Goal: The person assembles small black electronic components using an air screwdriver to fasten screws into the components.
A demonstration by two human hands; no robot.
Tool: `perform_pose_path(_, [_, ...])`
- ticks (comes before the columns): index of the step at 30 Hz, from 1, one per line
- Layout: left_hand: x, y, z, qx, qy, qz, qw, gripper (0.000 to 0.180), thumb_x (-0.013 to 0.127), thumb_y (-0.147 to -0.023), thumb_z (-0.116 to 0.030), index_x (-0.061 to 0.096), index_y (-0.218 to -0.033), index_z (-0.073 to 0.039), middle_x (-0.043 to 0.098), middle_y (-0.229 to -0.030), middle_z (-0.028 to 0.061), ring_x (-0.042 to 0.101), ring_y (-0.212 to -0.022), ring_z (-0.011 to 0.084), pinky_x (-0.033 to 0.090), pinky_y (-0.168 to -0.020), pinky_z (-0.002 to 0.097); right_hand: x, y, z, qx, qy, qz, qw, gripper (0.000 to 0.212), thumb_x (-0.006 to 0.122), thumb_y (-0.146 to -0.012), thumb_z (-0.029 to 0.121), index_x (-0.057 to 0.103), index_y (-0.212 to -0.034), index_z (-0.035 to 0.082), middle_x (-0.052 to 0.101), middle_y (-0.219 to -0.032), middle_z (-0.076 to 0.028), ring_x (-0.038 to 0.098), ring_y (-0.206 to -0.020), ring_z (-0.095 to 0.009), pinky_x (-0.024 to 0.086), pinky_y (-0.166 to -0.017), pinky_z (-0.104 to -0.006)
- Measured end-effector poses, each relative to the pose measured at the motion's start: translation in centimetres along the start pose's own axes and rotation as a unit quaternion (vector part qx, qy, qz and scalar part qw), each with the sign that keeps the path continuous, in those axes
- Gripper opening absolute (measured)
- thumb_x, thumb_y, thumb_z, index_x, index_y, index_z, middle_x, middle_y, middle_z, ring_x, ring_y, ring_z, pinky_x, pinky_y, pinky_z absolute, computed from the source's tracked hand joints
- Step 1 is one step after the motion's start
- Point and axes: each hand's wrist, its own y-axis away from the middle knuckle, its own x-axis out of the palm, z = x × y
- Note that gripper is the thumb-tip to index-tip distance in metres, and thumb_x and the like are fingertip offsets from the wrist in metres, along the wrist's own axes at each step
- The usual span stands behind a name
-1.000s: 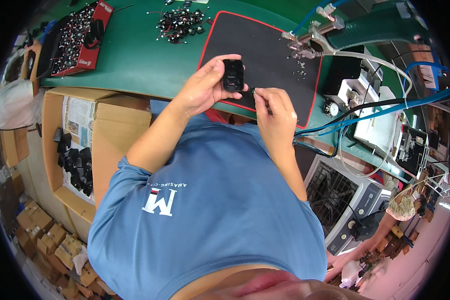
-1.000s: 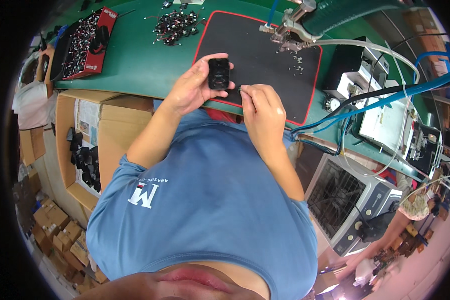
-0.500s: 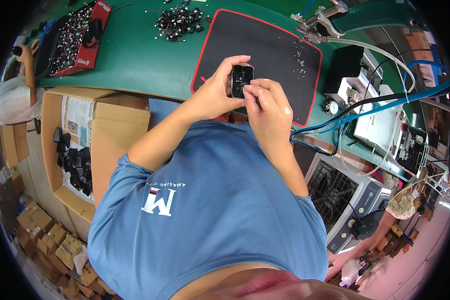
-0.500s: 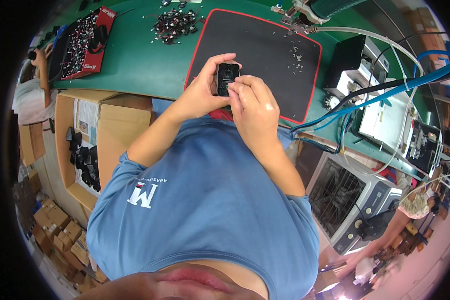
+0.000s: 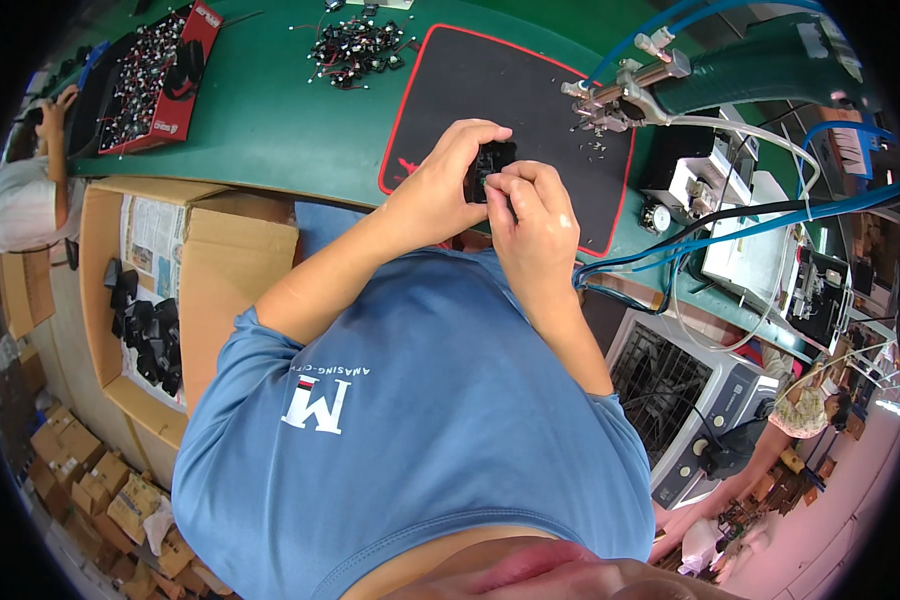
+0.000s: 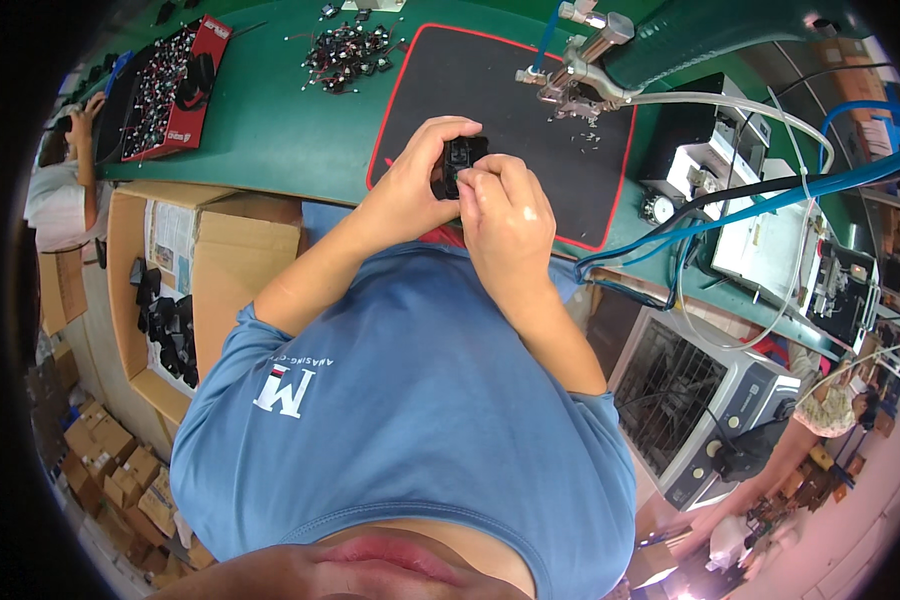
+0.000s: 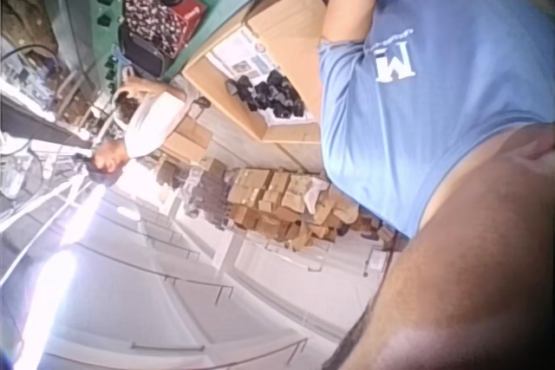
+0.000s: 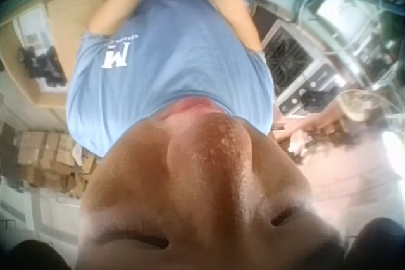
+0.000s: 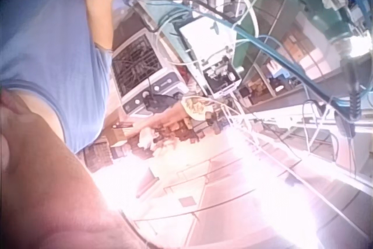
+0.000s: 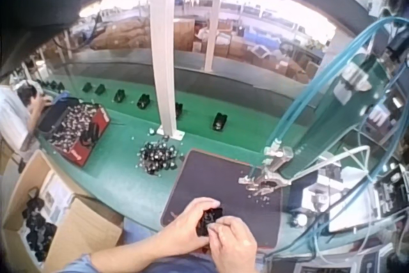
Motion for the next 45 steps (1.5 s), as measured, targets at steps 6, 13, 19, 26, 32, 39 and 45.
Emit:
perform_pose_path(6, [-0.3,-0.5,-0.1,0.115,-0.103,-0.028,0.988,0.074,0.084,-0.069,0.001,0.056,-0.137,-0.006,0.061,-0.13,0.0128,0.061,-0.119,0.0335,0.055,-0.095,0.0415,-0.4,-0.1,0.2,0.026,0.039,0.02,0.999,0.019,0.079,-0.076,0.003,0.071,-0.093,0.005,0.057,-0.095,-0.007,0.061,-0.084,-0.027,0.052,-0.07,-0.0403])
perform_pose_path(13, [-0.8,-1.2,0.7,0.179,-0.154,-0.031,0.971,0.075,0.087,-0.066,-0.003,0.058,-0.135,-0.007,0.064,-0.127,0.0118,0.061,-0.119,0.034,0.048,-0.102,0.0448,-0.4,-0.5,0.1,-0.003,0.059,0.02,0.998,0.018,0.078,-0.077,0.003,0.071,-0.094,0.004,0.057,-0.093,-0.008,0.059,-0.082,-0.028,0.051,-0.071,-0.0412])
perform_pose_path(19, [-0.6,-1.7,2.2,0.143,-0.125,-0.007,0.982,0.081,0.094,-0.063,-0.012,0.057,-0.135,-0.009,0.063,-0.127,0.0099,0.058,-0.123,0.0322,0.042,-0.105,0.0444,-2.4,-1.4,-0.2,0.029,0.036,0.088,0.995,0.025,0.078,-0.081,0.008,0.072,-0.106,0.004,0.058,-0.101,-0.012,0.059,-0.089,-0.032,0.05,-0.079,-0.0442])
perform_pose_path(26, [-1.3,-2.6,4.5,0.071,-0.082,-0.015,0.994,0.09,0.097,-0.063,-0.024,0.051,-0.14,-0.014,0.059,-0.128,0.007,0.059,-0.123,0.0279,0.038,-0.107,0.0432,-8.7,-9.6,-1.1,-0.041,-0.029,-0.209,0.977,0.064,0.085,-0.085,0.02,0.054,-0.136,-0.003,0.061,-0.102,-0.008,0.056,-0.094,-0.018,0.05,-0.081,-0.0327])
perform_pose_path(32, [-1.1,-2.1,5.6,0.099,-0.104,-0.012,0.989,0.066,0.094,-0.067,-0.035,0.061,-0.12,-0.013,0.059,-0.129,0.0064,0.06,-0.116,0.0268,0.038,-0.101,0.0413,-6.6,-18.9,1.8,0.094,-0.303,-0.324,0.892,0.068,0.041,-0.105,0.066,0.06,-0.114,0.001,0.062,-0.073,-0.007,0.061,-0.063,-0.016,0.051,-0.058,-0.0289])
perform_pose_path(39, [-0.7,-1.8,5.6,0.112,-0.184,-0.023,0.976,0.05,0.092,-0.07,-0.041,0.066,-0.102,-0.012,0.059,-0.13,0.0055,0.059,-0.111,0.0265,0.039,-0.097,0.0393,-6.3,-15.8,3.3,0.052,-0.463,-0.208,0.86,0.085,0.039,-0.1,0.075,0.058,-0.118,-0.006,0.063,-0.078,-0.009,0.06,-0.066,-0.018,0.051,-0.061,-0.0303])
perform_pose_path(45, [-0.6,-1.9,5.7,0.11,-0.189,-0.028,0.975,0.051,0.091,-0.07,-0.045,0.065,-0.098,-0.011,0.059,-0.126,0.004,0.058,-0.106,0.0259,0.038,-0.095,0.0396,-5.5,-13.2,3.1,0.041,-0.377,-0.127,0.917,0.114,0.023,-0.088,0.093,0.057,-0.116,-0.012,0.063,-0.067,-0.016,0.062,-0.062,-0.022,0.054,-0.06,-0.03])
